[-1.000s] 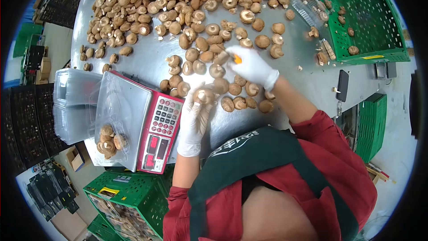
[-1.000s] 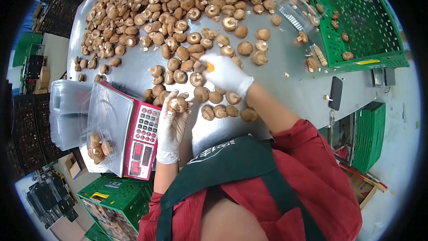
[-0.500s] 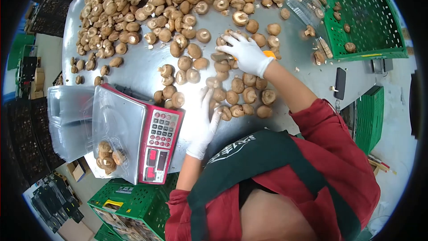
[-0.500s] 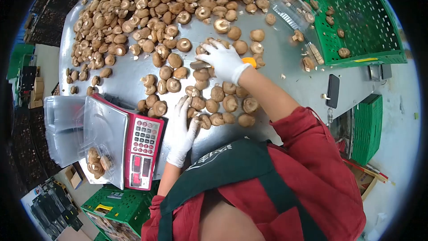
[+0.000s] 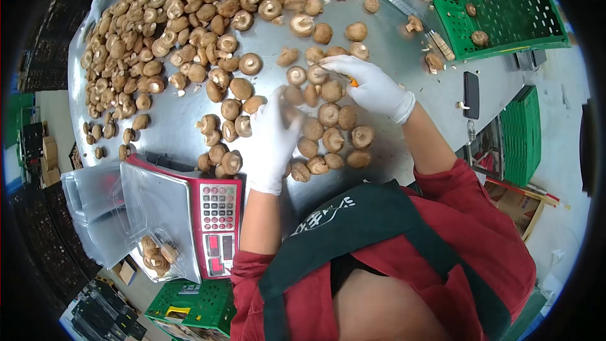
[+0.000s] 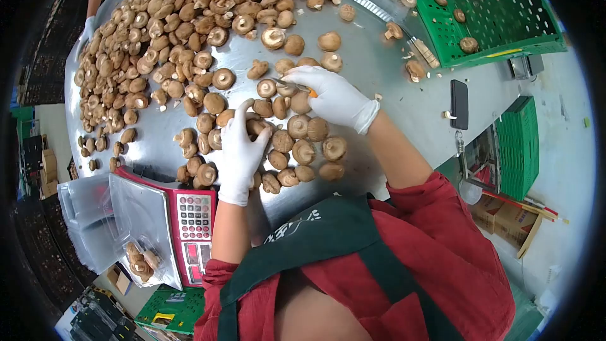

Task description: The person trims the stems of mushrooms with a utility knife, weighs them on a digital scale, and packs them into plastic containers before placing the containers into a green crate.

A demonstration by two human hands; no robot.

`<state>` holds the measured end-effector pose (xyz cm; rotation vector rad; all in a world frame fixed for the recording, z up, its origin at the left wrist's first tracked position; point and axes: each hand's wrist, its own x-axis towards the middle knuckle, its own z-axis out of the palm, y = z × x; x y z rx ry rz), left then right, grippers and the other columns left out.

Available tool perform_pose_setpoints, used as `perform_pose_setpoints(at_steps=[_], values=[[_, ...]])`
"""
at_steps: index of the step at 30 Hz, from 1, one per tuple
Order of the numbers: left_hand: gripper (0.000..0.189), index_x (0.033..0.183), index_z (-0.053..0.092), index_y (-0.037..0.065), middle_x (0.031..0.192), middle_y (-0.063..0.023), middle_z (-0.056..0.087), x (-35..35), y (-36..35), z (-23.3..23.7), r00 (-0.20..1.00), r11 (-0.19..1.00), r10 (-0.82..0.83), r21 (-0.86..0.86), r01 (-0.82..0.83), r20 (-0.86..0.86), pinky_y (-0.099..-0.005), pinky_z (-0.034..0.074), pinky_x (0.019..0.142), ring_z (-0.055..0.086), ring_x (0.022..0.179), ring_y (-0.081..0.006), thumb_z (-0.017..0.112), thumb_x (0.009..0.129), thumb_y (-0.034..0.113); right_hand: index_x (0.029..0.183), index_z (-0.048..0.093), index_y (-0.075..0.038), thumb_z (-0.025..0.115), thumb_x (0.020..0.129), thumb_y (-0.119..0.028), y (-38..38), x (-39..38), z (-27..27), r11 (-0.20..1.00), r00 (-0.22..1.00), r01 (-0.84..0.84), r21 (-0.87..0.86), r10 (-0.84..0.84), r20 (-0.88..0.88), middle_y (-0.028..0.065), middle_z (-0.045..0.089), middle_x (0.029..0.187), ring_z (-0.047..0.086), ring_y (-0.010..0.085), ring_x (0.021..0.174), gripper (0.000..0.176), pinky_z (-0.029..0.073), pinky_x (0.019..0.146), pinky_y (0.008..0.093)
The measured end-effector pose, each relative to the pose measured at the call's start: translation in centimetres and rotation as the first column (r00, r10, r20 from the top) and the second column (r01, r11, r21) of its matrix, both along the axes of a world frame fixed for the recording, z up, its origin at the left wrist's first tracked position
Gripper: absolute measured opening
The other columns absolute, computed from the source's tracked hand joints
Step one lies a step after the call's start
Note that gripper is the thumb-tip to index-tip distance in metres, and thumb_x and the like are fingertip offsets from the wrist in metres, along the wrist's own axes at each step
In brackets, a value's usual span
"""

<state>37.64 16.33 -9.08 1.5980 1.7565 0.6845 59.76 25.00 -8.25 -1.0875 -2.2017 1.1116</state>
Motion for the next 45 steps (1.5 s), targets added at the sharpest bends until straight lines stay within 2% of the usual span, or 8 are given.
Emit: perform_pose_setpoints(at_steps=[9, 19, 23, 29, 34, 37, 38, 45], values=[[0.084, 0.145, 0.033, 0.003, 0.129, -0.0151, 0.053, -2.6, -2.8, -0.6, 0.565, 0.989, 0.087, -0.004, -0.147, 0.820, -0.0359, 0.045, 0.104, 0.053, 0.121, -0.0228, 0.081, 0.075, 0.006, 0.124, 0.060, -0.011, 0.056, 0.081, -0.001, -0.7, -3.7, 0.2, 0.998, 0.999, 0.012, 0.066, -0.014, 0.034, 0.0134, 0.062, 0.113, 0.064, 0.0317, 0.099, 0.044, 0.052, 0.087, 0.0385], [0.046, 0.134, 0.050, 0.003, 0.133, -0.0112, 0.054, -5.4, -6.7, -1.3, 0.292, 0.914, 0.322, -0.216, -0.343, 0.901, -0.0389, 0.044, 0.102, 0.054, 0.119, -0.0218, 0.055, 0.100, 0.033, 0.110, 0.063, -0.017, 0.066, 0.081, -0.022, 2.0, -10.6, -1.9, 0.972, 0.901, -0.118, 0.205, 0.018, 0.434, 0.0099, 0.056, 0.111, 0.065, 0.0311, 0.089, 0.030, 0.054, 0.077, 0.0430], [0.044, 0.133, 0.050, 0.003, 0.129, -0.0119, 0.057, -6.1, -7.4, -1.7, 0.131, 0.884, 0.395, -0.337, -0.325, 0.909, -0.0355, 0.047, 0.095, 0.056, 0.117, -0.0215, 0.048, 0.102, 0.035, 0.111, 0.061, -0.012, 0.069, 0.081, -0.031, 2.2, -9.7, -0.6, 0.982, 0.989, -0.042, 0.185, 0.014, 0.147, 0.0163, 0.064, 0.095, 0.065, 0.0327, 0.086, 0.036, 0.053, 0.074, 0.0437], [0.038, 0.114, 0.053, 0.000, 0.115, -0.0138, 0.060, -5.9, -6.9, -0.1, -0.128, 0.926, 0.274, -0.298, -0.233, 0.953, -0.0360, 0.049, 0.093, 0.060, 0.106, -0.0243, 0.044, 0.102, 0.035, 0.093, 0.057, -0.006, 0.054, 0.099, -0.038, -0.1, -7.2, 3.5, 0.528, 0.913, -0.284, -0.801, -0.108, -0.394, -0.0018, 0.048, 0.054, 0.047, 0.0064, 0.044, 0.032, 0.034, 0.038, 0.0224], [0.027, 0.112, 0.055, 0.002, 0.106, -0.0087, 0.060, -5.2, -6.4, 1.4, 0.301, 0.943, 0.260, -0.175, -0.282, 0.918, -0.0283, 0.048, 0.086, 0.059, 0.090, -0.0139, 0.059, 0.094, 0.021, 0.110, 0.058, 0.000, 0.060, 0.096, -0.038, -1.3, -6.4, 2.6, 0.515, 0.884, -0.417, -0.749, 0.038, -0.467, 0.0030, 0.060, 0.071, 0.057, 0.0080, 0.061, 0.041, 0.045, 0.054, 0.0223], [0.039, 0.126, 0.053, 0.001, 0.112, -0.0092, 0.059, -3.7, -6.1, 3.3, 0.495, 0.945, 0.257, -0.109, -0.308, 0.830, -0.0297, 0.045, 0.093, 0.058, 0.102, -0.0153, 0.062, 0.092, 0.020, 0.128, 0.048, 0.000, 0.071, 0.089, -0.023, -4.3, -7.9, 2.3, 0.820, 0.849, -0.216, -0.530, -0.110, -0.517, 0.0112, 0.065, 0.102, 0.062, 0.0127, 0.100, 0.051, 0.052, 0.085, 0.0285], [0.056, 0.137, 0.046, 0.001, 0.119, -0.0096, 0.057, -3.7, -6.2, 3.5, 0.436, 0.953, 0.255, -0.148, -0.265, 0.863, -0.0285, 0.045, 0.096, 0.056, 0.108, -0.0146, 0.069, 0.087, 0.015, 0.138, 0.038, -0.001, 0.077, 0.082, -0.011, -4.4, -7.9, 2.7, 0.847, 0.893, -0.217, -0.485, -0.029, -0.450, 0.0129, 0.056, 0.130, 0.049, 0.0158, 0.126, 0.069, 0.043, 0.104, 0.0333], [0.062, 0.135, 0.046, 0.002, 0.127, -0.0115, 0.053, -2.4, -6.2, 3.8, 0.478, 0.946, 0.243, -0.098, -0.308, 0.844, -0.0317, 0.046, 0.098, 0.054, 0.115, -0.0182, 0.074, 0.080, 0.010, 0.137, 0.044, -0.007, 0.072, 0.081, -0.007, -5.6, -8.7, 4.4, 0.964, 0.948, -0.181, -0.195, 0.119, -0.296, 0.0080, 0.059, 0.132, 0.054, 0.0189, 0.124, 0.062, 0.046, 0.099, 0.0337]])
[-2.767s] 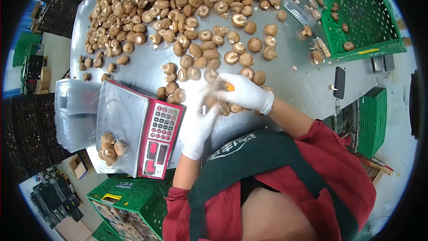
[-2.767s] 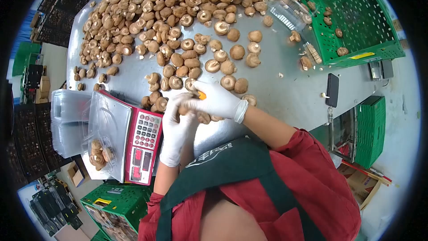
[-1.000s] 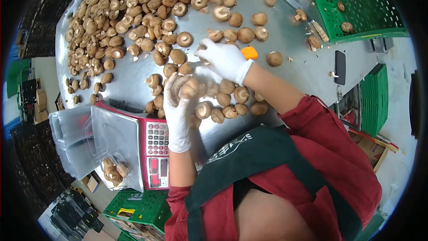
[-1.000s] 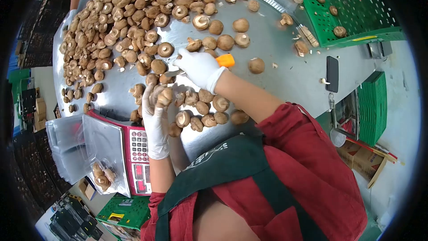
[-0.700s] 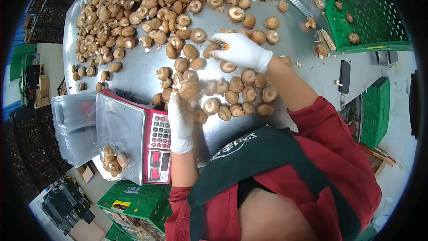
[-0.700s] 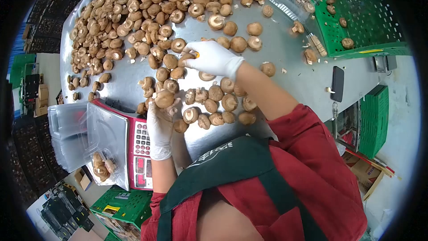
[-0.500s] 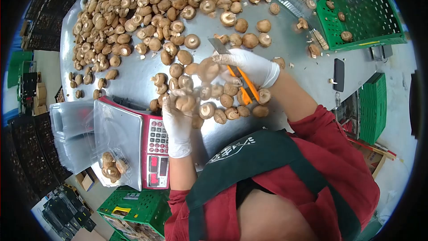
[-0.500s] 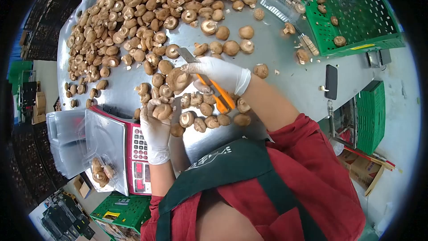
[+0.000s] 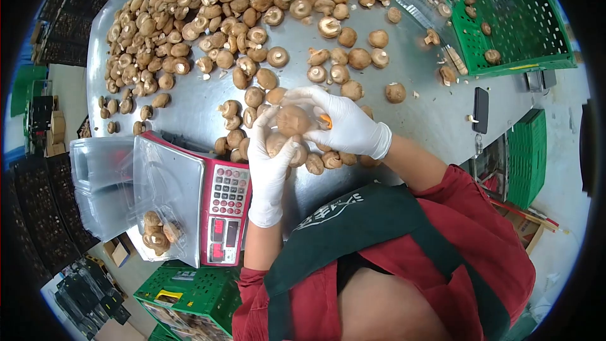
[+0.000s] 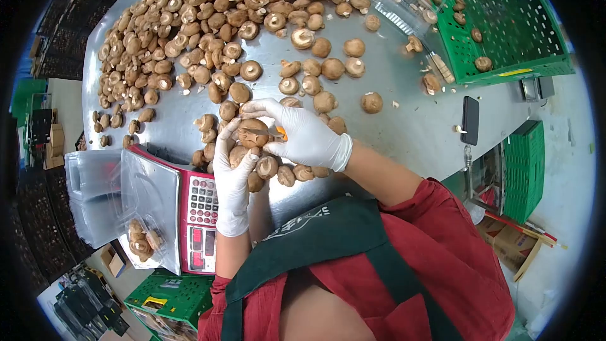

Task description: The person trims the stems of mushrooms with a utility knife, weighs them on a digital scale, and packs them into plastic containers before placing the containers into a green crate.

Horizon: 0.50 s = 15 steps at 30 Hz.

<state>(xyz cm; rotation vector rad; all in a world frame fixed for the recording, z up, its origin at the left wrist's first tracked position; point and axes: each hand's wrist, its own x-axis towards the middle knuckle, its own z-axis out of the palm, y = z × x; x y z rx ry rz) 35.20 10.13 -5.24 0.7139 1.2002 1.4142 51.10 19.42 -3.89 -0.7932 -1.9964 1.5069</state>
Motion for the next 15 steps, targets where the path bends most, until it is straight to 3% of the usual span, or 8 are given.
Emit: perform_pose_setpoints(at_steps=[3, 6, 9, 12, 13, 15], values=[[0.063, 0.135, 0.046, 0.002, 0.127, -0.0109, 0.053, -0.4, 0.0, -0.9, 0.998, 1.000, 0.011, -0.013, -0.012, -0.061, -0.0326, 0.043, 0.102, 0.053, 0.116, -0.0182, 0.075, 0.079, 0.006, 0.135, 0.048, -0.007, 0.069, 0.080, -0.004, -0.3, 0.0, 0.0, 0.997, 1.000, 0.000, -0.080, 0.002, 0.022, 0.0072, 0.059, 0.131, 0.055, 0.0201, 0.123, 0.060, 0.046, 0.099, 0.0336], [0.059, 0.131, 0.048, 0.002, 0.125, -0.0102, 0.053, -0.5, -0.1, -1.7, 0.990, 1.000, 0.029, -0.006, -0.030, -0.141, -0.0331, 0.042, 0.103, 0.053, 0.116, -0.0186, 0.074, 0.078, 0.005, 0.134, 0.048, -0.008, 0.068, 0.078, -0.004, -0.6, -0.1, -1.1, 1.000, 1.000, 0.004, 0.018, -0.004, 0.000, 0.0145, 0.061, 0.123, 0.061, 0.0271, 0.112, 0.060, 0.049, 0.095, 0.0352], [0.052, 0.126, 0.050, 0.003, 0.121, -0.0098, 0.055, -0.3, -0.2, -2.6, 0.974, 0.999, 0.017, -0.032, -0.025, -0.225, -0.0330, 0.042, 0.101, 0.053, 0.114, -0.0189, 0.073, 0.079, 0.003, 0.133, 0.049, -0.009, 0.069, 0.078, -0.006, -0.8, -0.1, -1.3, 0.995, 0.992, -0.028, 0.096, 0.016, 0.125, 0.0146, 0.063, 0.117, 0.064, 0.0296, 0.105, 0.059, 0.052, 0.089, 0.0367], [0.045, 0.122, 0.050, 0.003, 0.116, -0.0096, 0.057, -0.2, -0.2, -2.9, 0.955, 0.998, -0.007, -0.055, -0.010, -0.297, -0.0306, 0.046, 0.097, 0.055, 0.111, -0.0163, 0.071, 0.082, 0.002, 0.130, 0.051, -0.009, 0.070, 0.078, -0.008, -1.3, 0.3, -2.5, 0.978, 0.990, -0.012, 0.210, -0.018, 0.143, 0.0145, 0.064, 0.112, 0.065, 0.0326, 0.099, 0.056, 0.053, 0.085, 0.0380], [0.043, 0.123, 0.050, 0.003, 0.115, -0.0092, 0.057, -0.1, -0.2, -2.8, 0.950, 0.999, -0.013, -0.041, 0.001, -0.311, -0.0303, 0.046, 0.097, 0.056, 0.109, -0.0161, 0.068, 0.084, 0.003, 0.129, 0.051, -0.008, 0.070, 0.077, -0.009, -1.2, 0.3, -2.5, 0.987, 0.991, -0.012, 0.161, -0.010, 0.137, 0.0145, 0.064, 0.112, 0.066, 0.0322, 0.099, 0.055, 0.053, 0.085, 0.0381], [0.044, 0.124, 0.050, 0.002, 0.118, -0.0099, 0.057, -0.3, 0.1, -2.1, 0.998, 0.988, 0.002, -0.153, -0.012, -0.065, -0.0301, 0.045, 0.095, 0.056, 0.108, -0.0163, 0.066, 0.083, 0.002, 0.127, 0.052, -0.008, 0.071, 0.077, -0.009, -1.2, 0.5, -2.7, 0.998, 0.992, -0.008, 0.055, 0.001, 0.127, 0.0147, 0.064, 0.111, 0.066, 0.0314, 0.099, 0.053, 0.053, 0.085, 0.0383]])
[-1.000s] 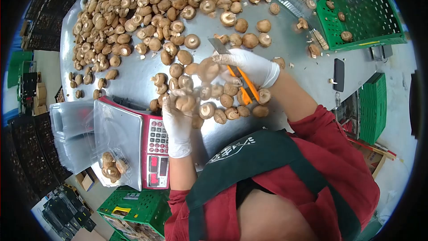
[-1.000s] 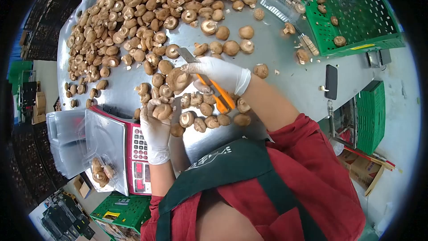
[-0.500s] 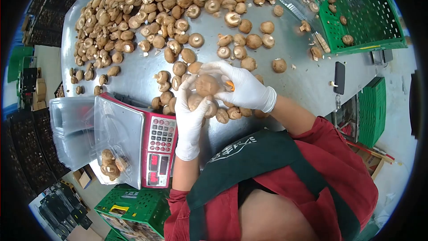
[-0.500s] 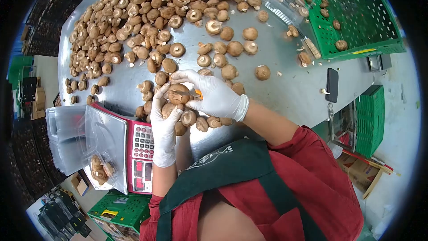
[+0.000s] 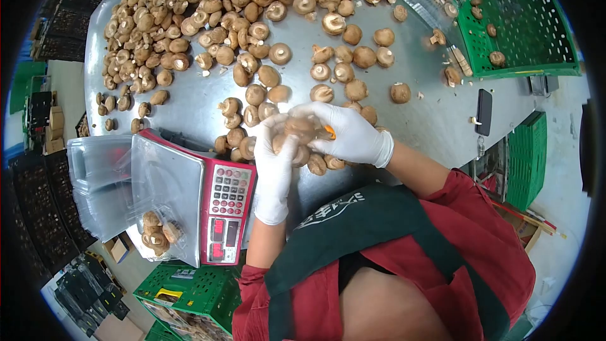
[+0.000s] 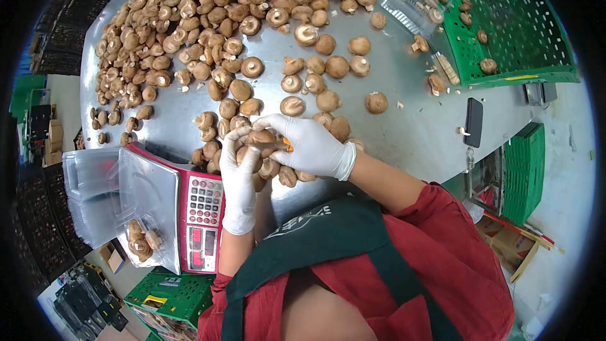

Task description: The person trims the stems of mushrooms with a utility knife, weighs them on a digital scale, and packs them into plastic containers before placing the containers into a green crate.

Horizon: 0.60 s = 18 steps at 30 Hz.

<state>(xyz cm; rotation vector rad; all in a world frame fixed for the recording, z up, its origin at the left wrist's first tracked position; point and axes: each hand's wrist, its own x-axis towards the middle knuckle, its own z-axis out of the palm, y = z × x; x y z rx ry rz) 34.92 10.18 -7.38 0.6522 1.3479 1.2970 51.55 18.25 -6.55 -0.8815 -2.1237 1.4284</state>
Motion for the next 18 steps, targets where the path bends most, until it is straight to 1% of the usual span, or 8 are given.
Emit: perform_pose_setpoints(at_steps=[1, 2, 5, 6, 9, 10, 13, 18], values=[[0.045, 0.125, 0.050, 0.002, 0.119, -0.0103, 0.057, -0.1, 0.1, 0.1, 0.992, 0.998, 0.022, -0.054, -0.015, 0.123, -0.0299, 0.045, 0.095, 0.056, 0.107, -0.0164, 0.065, 0.083, 0.002, 0.126, 0.053, -0.008, 0.071, 0.077, -0.010, 0.2, 0.1, 0.0, 1.000, 0.999, 0.005, -0.017, -0.006, -0.033, 0.0148, 0.064, 0.111, 0.066, 0.0311, 0.099, 0.052, 0.053, 0.085, 0.0383], [0.048, 0.130, 0.048, 0.003, 0.121, -0.0100, 0.056, 0.1, 0.1, 0.0, 0.962, 0.998, 0.052, 0.005, -0.055, 0.267, -0.0286, 0.046, 0.093, 0.058, 0.105, -0.0156, 0.063, 0.084, 0.002, 0.125, 0.053, -0.008, 0.071, 0.078, -0.010, 0.5, 0.2, -0.1, 0.999, 0.998, 0.010, -0.032, -0.012, -0.067, 0.0148, 0.065, 0.111, 0.066, 0.0308, 0.100, 0.051, 0.052, 0.085, 0.0383], [0.054, 0.133, 0.046, 0.004, 0.125, -0.0103, 0.054, 0.1, -0.3, 0.0, 0.955, 0.998, -0.017, 0.068, -0.003, 0.295, -0.0298, 0.046, 0.095, 0.056, 0.109, -0.0174, 0.065, 0.083, 0.001, 0.122, 0.055, -0.006, 0.071, 0.079, -0.011, 1.0, 0.4, 0.0, 0.997, 0.991, 0.019, -0.074, -0.029, -0.134, 0.0155, 0.065, 0.112, 0.065, 0.0297, 0.105, 0.046, 0.051, 0.088, 0.0372], [0.060, 0.135, 0.044, 0.004, 0.129, -0.0111, 0.052, 0.3, -0.3, -0.2, 0.968, 0.991, -0.044, 0.137, 0.010, 0.248, -0.0308, 0.046, 0.097, 0.054, 0.114, -0.0192, 0.068, 0.080, 0.000, 0.122, 0.055, -0.005, 0.072, 0.079, -0.012, 1.0, 0.4, -0.3, 0.997, 0.991, 0.020, -0.071, -0.029, -0.134, 0.0157, 0.065, 0.112, 0.065, 0.0297, 0.105, 0.046, 0.051, 0.089, 0.0371], [0.064, 0.135, 0.044, 0.004, 0.131, -0.0126, 0.050, 0.0, -0.4, -1.0, 0.957, 0.991, -0.040, 0.136, 0.001, 0.287, -0.0311, 0.045, 0.099, 0.051, 0.120, -0.0201, 0.072, 0.077, -0.001, 0.122, 0.056, -0.004, 0.072, 0.079, -0.013, 1.2, 0.5, 0.2, 0.998, 0.997, 0.001, -0.056, -0.005, -0.071, 0.0157, 0.064, 0.115, 0.064, 0.0289, 0.107, 0.046, 0.051, 0.090, 0.0367], [0.064, 0.135, 0.045, 0.004, 0.131, -0.0126, 0.051, -0.1, -0.4, -1.0, 0.958, 0.991, -0.042, 0.133, 0.004, 0.282, -0.0309, 0.045, 0.099, 0.052, 0.119, -0.0200, 0.073, 0.077, 0.000, 0.122, 0.057, -0.004, 0.072, 0.080, -0.013, 1.3, 0.6, 0.6, 0.999, 0.999, -0.009, -0.051, 0.007, -0.038, 0.0156, 0.064, 0.117, 0.064, 0.0286, 0.107, 0.046, 0.051, 0.090, 0.0365], [0.064, 0.133, 0.045, 0.003, 0.128, -0.0124, 0.053, -0.5, -0.6, -0.7, 0.967, 0.991, -0.064, 0.126, 0.034, 0.248, -0.0302, 0.046, 0.097, 0.055, 0.116, -0.0198, 0.074, 0.076, 0.001, 0.111, 0.064, -0.002, 0.070, 0.079, -0.004, 1.8, 0.7, 0.7, 0.993, 0.993, -0.012, 0.114, 0.026, -0.119, 0.0118, 0.062, 0.123, 0.063, 0.0249, 0.110, 0.032, 0.050, 0.093, 0.0348], [0.062, 0.132, 0.047, 0.001, 0.122, -0.0117, 0.059, -1.0, -0.7, 0.4, 0.982, 0.989, -0.131, 0.085, 0.120, 0.134, -0.0290, 0.048, 0.094, 0.059, 0.109, -0.0193, 0.075, 0.077, 0.004, 0.107, 0.066, -0.003, 0.071, 0.079, -0.006, 2.0, 0.9, 2.1, 0.979, 0.996, -0.084, 0.188, 0.087, -0.006, 0.0122, 0.062, 0.124, 0.064, 0.0287, 0.107, 0.029, 0.052, 0.089, 0.0354]])
